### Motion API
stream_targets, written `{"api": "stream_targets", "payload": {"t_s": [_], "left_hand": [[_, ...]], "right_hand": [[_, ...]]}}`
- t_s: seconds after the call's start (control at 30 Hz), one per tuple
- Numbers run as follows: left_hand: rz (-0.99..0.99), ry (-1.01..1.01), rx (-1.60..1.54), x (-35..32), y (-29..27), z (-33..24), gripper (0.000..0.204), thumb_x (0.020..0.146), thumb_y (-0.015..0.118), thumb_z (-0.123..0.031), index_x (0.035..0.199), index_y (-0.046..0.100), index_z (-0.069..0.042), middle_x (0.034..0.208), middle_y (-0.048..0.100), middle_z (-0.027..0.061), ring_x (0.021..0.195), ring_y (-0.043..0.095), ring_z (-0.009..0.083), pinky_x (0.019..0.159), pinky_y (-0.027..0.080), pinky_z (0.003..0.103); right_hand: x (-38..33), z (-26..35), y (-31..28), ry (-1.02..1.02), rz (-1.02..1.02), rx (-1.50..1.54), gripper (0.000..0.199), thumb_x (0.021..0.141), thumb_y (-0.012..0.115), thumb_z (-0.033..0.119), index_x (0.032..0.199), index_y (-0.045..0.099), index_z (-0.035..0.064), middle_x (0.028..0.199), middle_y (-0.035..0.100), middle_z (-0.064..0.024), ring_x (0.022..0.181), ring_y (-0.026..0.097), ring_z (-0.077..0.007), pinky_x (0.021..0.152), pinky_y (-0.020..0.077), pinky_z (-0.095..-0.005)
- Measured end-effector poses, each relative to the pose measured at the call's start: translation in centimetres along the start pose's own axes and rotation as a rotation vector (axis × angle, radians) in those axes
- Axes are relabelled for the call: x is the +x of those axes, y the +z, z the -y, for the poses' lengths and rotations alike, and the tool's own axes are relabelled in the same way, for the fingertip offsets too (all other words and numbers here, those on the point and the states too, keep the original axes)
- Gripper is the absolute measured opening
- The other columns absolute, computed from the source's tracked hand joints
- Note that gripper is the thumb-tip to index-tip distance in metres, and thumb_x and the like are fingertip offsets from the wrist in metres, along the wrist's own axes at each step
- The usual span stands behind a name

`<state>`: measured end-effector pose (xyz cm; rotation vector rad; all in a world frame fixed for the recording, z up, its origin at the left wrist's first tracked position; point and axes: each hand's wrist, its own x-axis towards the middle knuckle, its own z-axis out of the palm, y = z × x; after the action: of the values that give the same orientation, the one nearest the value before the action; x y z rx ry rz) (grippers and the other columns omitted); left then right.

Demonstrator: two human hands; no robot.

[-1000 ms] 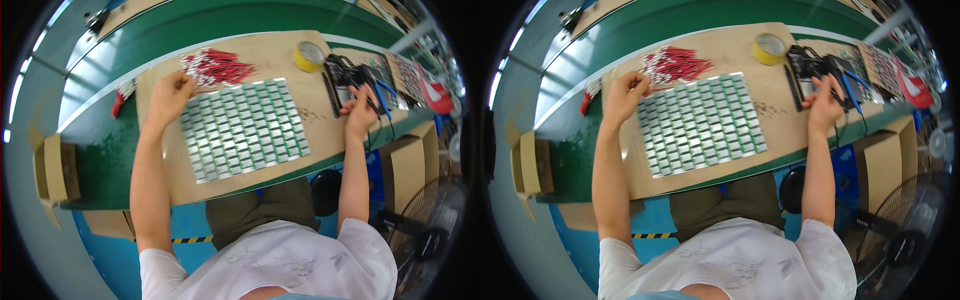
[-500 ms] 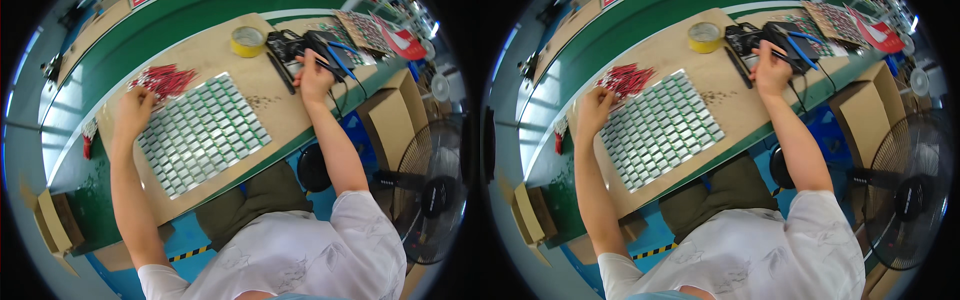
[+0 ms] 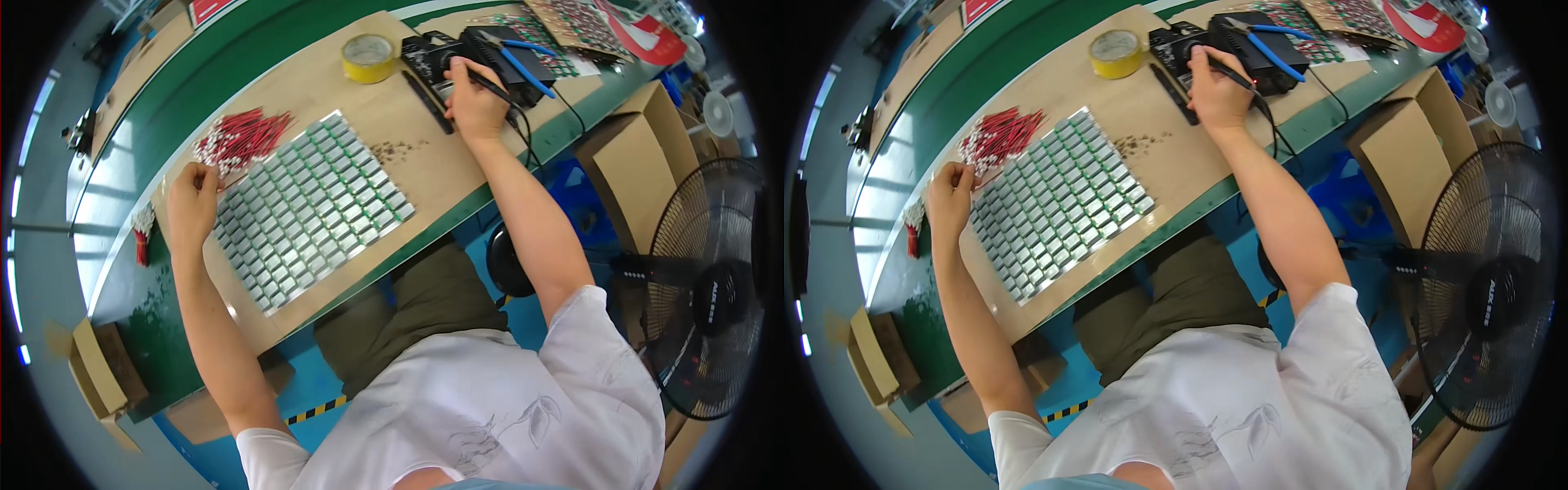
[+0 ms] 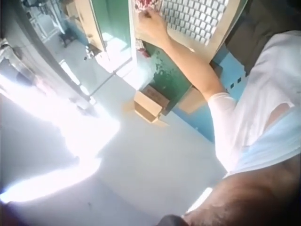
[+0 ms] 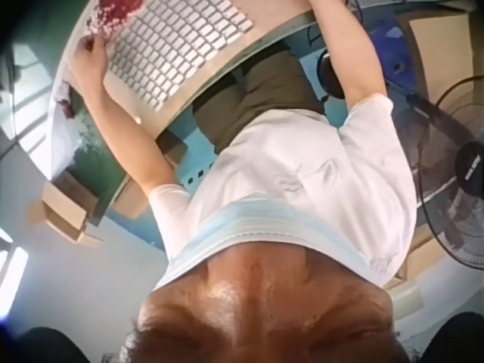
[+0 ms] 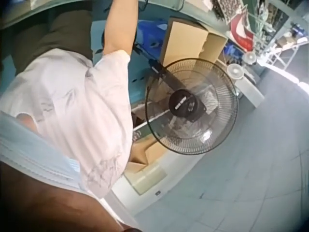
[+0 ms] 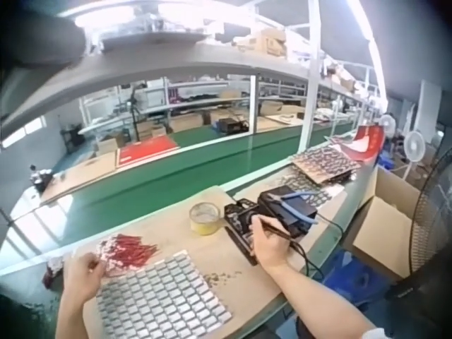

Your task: Perform soldering of wires or components onto a grid of small electronic units on a workbench.

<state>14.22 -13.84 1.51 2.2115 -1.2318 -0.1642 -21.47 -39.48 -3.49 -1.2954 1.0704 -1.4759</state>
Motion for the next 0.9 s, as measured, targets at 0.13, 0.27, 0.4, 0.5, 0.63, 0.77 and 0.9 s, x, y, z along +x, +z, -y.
{"api": "stream_targets", "payload": {"t_s": [0.13,0.27,0.4,0.5,0.63,0.77,0.9], "left_hand": [[-0.083,-0.114,-0.096,-0.8,-1.4,2.1,0.026,0.105,0.067,-0.023,0.098,0.072,0.002,0.086,0.078,0.0099,0.078,0.071,0.0151,0.076,0.053,0.031],[-0.14,-0.233,-0.162,-2.0,-2.0,3.5,0.026,0.105,0.067,-0.023,0.099,0.072,0.002,0.087,0.079,0.0093,0.079,0.07,0.0132,0.077,0.053,0.03],[-0.161,-0.239,-0.205,-2.8,-0.9,5.2,0.026,0.105,0.067,-0.023,0.1,0.073,0.002,0.088,0.079,0.0091,0.08,0.07,0.0133,0.079,0.053,0.029],[-0.148,-0.2,-0.2,-3.1,0.0,6.3,0.026,0.105,0.067,-0.023,0.101,0.073,0.002,0.089,0.079,0.0081,0.08,0.069,0.0135,0.08,0.053,0.029],[-0.141,-0.185,-0.182,-3.3,0.2,6.6,0.026,0.105,0.067,-0.024,0.103,0.074,0.0,0.09,0.079,0.0066,0.08,0.068,0.0135,0.079,0.053,0.03],[-0.136,-0.186,-0.181,-3.7,0.0,5.8,0.026,0.107,0.067,-0.022,0.101,0.073,0.002,0.09,0.078,0.0054,0.08,0.065,0.0104,0.077,0.052,0.028],[-0.123,-0.223,-0.138,-3.8,-0.2,5.4,0.027,0.106,0.066,-0.025,0.102,0.073,0.0,0.09,0.079,0.0063,0.078,0.068,0.0145,0.075,0.053,0.031]], "right_hand": [[0.2,-0.1,-0.1,-0.05,0.01,-0.087,0.027,0.096,0.08,0.018,0.11,0.072,-0.004,0.077,0.074,-0.01,0.049,0.063,-0.0113,0.042,0.0491,-0.0275],[0.3,-0.5,0.0,-0.12,-0.03,-0.103,0.023,0.093,0.081,0.017,0.102,0.072,-0.0025,0.071,0.071,-0.0069,0.045,0.062,-0.0119,0.041,0.0488,-0.0275],[0.6,-0.7,0.0,-0.166,-0.028,-0.11,0.024,0.094,0.08,0.021,0.1,0.072,-0.0008,0.072,0.072,-0.007,0.046,0.064,-0.0129,0.041,0.0491,-0.028],[0.6,-0.6,-0.1,-0.128,-0.019,-0.131,0.026,0.098,0.077,0.023,0.1,0.071,-0.0022,0.074,0.074,-0.0095,0.045,0.065,-0.0139,0.041,0.0488,-0.0283],[0.6,-0.8,-0.1,-0.096,-0.043,-0.093,0.028,0.101,0.075,0.024,0.099,0.07,-0.0035,0.08,0.076,-0.0132,0.046,0.063,-0.0124,0.04,0.0477,-0.0279],[0.7,-1.3,-0.4,-0.138,-0.014,-0.03,0.025,0.1,0.076,0.022,0.102,0.072,-0.0032,0.081,0.075,-0.0125,0.047,0.061,-0.0107,0.042,0.0484,-0.0257],[0.7,-1.0,-0.5,-0.115,0.048,0.006,0.026,0.098,0.079,0.02,0.108,0.077,-0.0036,0.081,0.076,-0.0126,0.047,0.061,-0.0104,0.043,0.0491,-0.0251]]}}
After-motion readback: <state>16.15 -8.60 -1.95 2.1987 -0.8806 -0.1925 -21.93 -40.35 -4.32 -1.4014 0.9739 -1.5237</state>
